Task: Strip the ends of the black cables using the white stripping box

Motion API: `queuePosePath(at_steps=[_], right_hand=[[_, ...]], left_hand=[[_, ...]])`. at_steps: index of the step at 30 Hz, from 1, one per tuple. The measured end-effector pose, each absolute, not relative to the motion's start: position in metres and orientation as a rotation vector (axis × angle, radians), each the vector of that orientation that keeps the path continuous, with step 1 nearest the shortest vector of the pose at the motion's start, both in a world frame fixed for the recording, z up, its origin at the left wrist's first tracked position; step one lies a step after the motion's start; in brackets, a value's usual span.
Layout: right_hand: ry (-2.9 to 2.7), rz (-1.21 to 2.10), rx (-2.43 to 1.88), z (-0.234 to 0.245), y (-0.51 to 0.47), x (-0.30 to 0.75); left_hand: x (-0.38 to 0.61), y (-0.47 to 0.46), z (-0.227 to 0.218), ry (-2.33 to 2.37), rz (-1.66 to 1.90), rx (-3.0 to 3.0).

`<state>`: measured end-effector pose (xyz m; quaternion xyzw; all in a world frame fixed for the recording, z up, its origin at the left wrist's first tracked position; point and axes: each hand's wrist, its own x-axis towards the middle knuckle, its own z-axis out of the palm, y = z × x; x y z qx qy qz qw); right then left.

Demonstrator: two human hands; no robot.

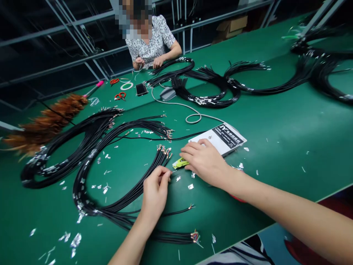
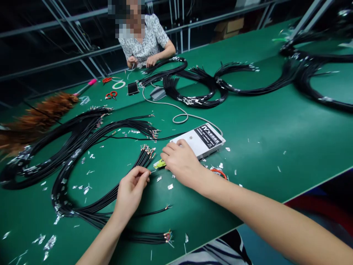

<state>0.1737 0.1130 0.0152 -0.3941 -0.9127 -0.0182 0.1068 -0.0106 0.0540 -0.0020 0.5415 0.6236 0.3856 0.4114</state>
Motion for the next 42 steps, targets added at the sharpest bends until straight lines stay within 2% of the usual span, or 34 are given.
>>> queuePosePath(at_steps=[24, 33, 42], right_hand=[[-2.712, -0.111, -1.161, 0.013, 0.118, 0.162], [-2.127, -0.024, -1.165, 0.015, 0.08, 0.228], [-2.095, -0.101, -1.173, -0.013, 0.065, 0.238]], left_hand=[[-0.004, 0.074, -0.018, 1.66, 0.908, 1.415], [-0.006, 0.073, -0.017, 1.679, 0.915, 1.464], [-0.013, 0.07, -0.018, 1.71, 0.9, 1.466]])
